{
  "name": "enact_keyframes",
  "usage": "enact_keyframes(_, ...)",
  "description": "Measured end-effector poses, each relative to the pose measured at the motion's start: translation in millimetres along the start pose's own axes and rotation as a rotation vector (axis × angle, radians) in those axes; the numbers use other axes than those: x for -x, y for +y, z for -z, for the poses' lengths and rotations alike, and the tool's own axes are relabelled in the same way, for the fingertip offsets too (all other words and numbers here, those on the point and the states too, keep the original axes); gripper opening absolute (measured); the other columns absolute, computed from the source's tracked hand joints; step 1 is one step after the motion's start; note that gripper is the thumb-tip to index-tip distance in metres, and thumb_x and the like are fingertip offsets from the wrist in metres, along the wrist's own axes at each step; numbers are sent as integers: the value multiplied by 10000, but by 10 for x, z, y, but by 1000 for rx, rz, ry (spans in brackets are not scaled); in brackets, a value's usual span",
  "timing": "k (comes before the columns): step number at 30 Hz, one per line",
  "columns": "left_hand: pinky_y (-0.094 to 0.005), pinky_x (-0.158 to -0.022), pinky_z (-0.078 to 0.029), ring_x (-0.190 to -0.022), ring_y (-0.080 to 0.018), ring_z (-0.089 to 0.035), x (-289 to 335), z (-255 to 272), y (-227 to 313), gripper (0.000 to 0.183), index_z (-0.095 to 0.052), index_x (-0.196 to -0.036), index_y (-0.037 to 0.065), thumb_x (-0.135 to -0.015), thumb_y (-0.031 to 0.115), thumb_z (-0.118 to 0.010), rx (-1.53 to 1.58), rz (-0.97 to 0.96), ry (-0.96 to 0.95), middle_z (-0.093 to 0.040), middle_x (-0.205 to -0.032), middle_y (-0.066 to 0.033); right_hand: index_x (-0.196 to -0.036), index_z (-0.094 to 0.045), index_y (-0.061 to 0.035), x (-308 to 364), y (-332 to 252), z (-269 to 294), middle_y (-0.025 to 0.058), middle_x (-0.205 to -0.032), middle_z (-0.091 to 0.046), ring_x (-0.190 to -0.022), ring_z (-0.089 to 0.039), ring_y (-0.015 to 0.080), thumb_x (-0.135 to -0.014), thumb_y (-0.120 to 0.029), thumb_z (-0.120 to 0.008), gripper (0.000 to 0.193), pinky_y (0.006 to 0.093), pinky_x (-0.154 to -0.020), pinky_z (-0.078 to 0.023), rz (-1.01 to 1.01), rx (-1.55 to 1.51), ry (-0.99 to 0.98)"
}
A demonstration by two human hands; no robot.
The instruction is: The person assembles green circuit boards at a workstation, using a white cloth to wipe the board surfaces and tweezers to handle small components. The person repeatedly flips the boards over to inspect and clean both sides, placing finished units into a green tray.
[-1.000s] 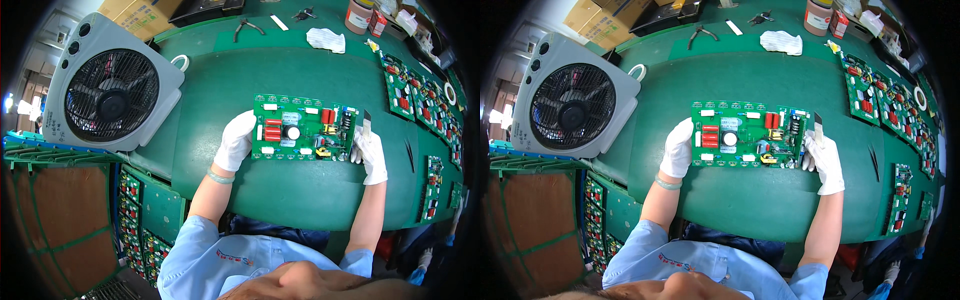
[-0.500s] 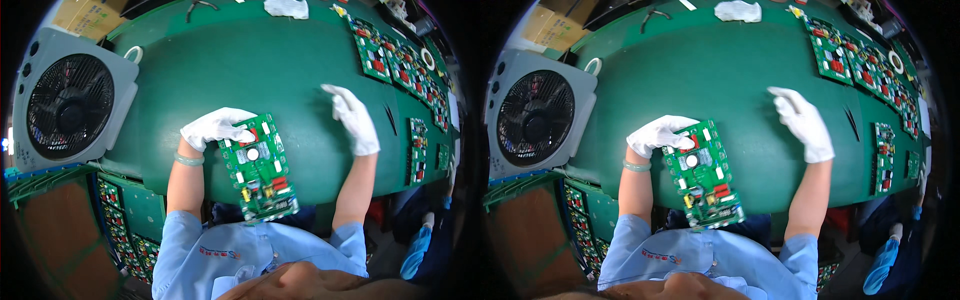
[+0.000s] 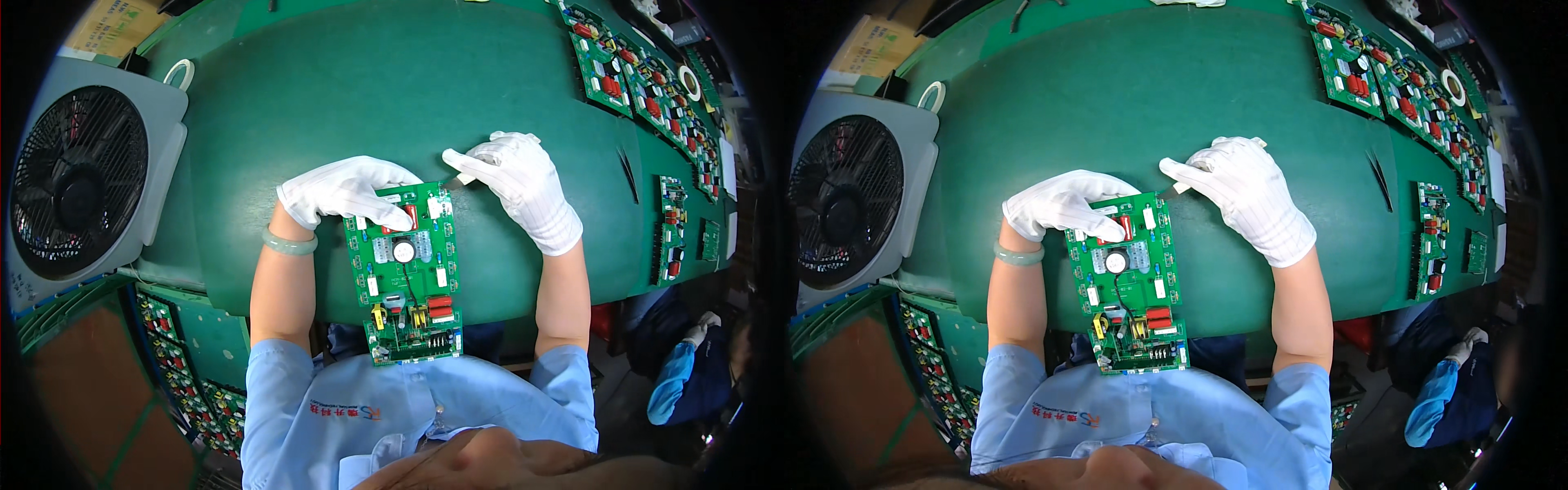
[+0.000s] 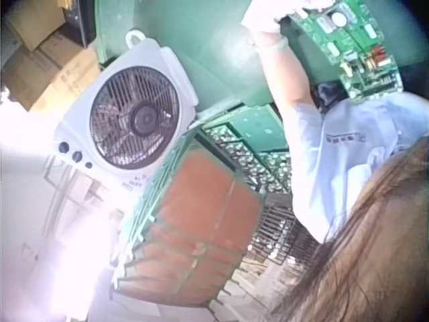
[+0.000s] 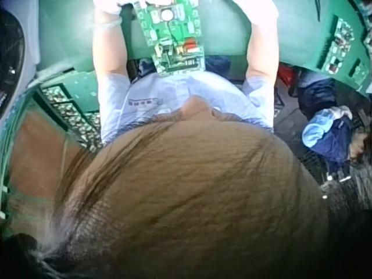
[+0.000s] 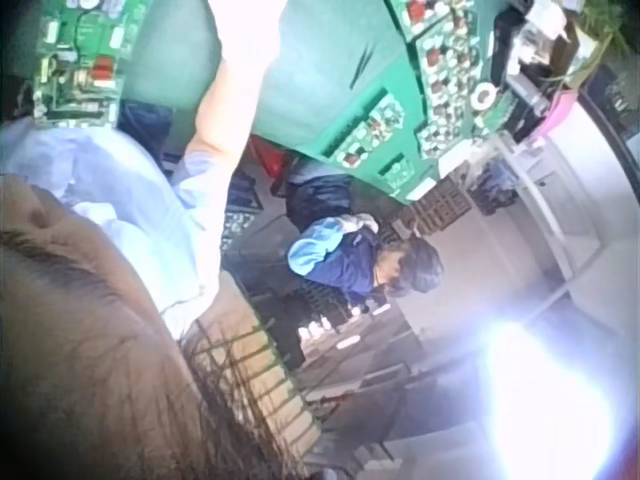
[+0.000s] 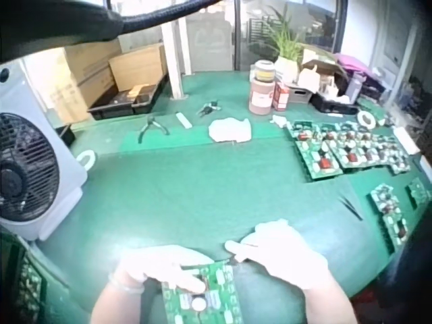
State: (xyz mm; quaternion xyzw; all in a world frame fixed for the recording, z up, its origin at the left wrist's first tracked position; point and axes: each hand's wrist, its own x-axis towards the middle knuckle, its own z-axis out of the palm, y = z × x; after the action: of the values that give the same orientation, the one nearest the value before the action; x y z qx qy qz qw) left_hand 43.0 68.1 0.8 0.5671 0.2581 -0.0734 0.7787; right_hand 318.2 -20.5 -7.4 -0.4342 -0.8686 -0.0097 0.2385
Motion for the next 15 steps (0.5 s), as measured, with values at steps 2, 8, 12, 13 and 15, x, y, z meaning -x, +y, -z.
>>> enact_keyframes(2,-285,-877,-531,-997,-117,-653,1,16,-47,549,-596,-1306,-26,-842,180,-805,13,-8,-7,-706,-1142,-67,-1257,-667,-172,-7,-3,-27,4,-931,-679,-877,-632,237,-769,-39,-590,511,390,-884,-512,12,10,18)
enact_keyframes(8,-257,-767,-520,-890,-99,-646,-16,11,-86,537,-630,-1279,4,-840,259,-806,-22,-56,20,-719,-1059,-42,-1271,-652,-150,-8,-12,-15,9,-952,-670,-884,-631,239,-754,-19,-599,536,392,-913,-521,10,41,24)
enact_keyframes(12,-286,-890,-526,-1018,-120,-650,-8,23,-60,563,-590,-1320,-30,-844,182,-803,23,-25,-16,-704,-1158,-75,-1269,-649,-138,-12,-8,-34,25,-951,-663,-900,-635,234,-743,-14,-615,542,408,-942,-526,25,61,48)
enact_keyframes(13,-285,-894,-524,-1020,-121,-650,-5,18,-56,562,-590,-1321,-31,-845,181,-802,22,-30,-12,-704,-1161,-77,-1267,-650,-137,-10,-1,-44,28,-953,-662,-901,-636,234,-744,-16,-617,538,413,-947,-526,28,65,50)
enact_keyframes(15,-285,-902,-520,-1026,-124,-650,-2,8,-56,561,-592,-1323,-34,-847,178,-799,21,-38,-5,-703,-1167,-81,-1262,-652,-136,-7,12,-63,33,-956,-659,-905,-637,232,-746,-20,-623,530,422,-958,-525,34,72,56)
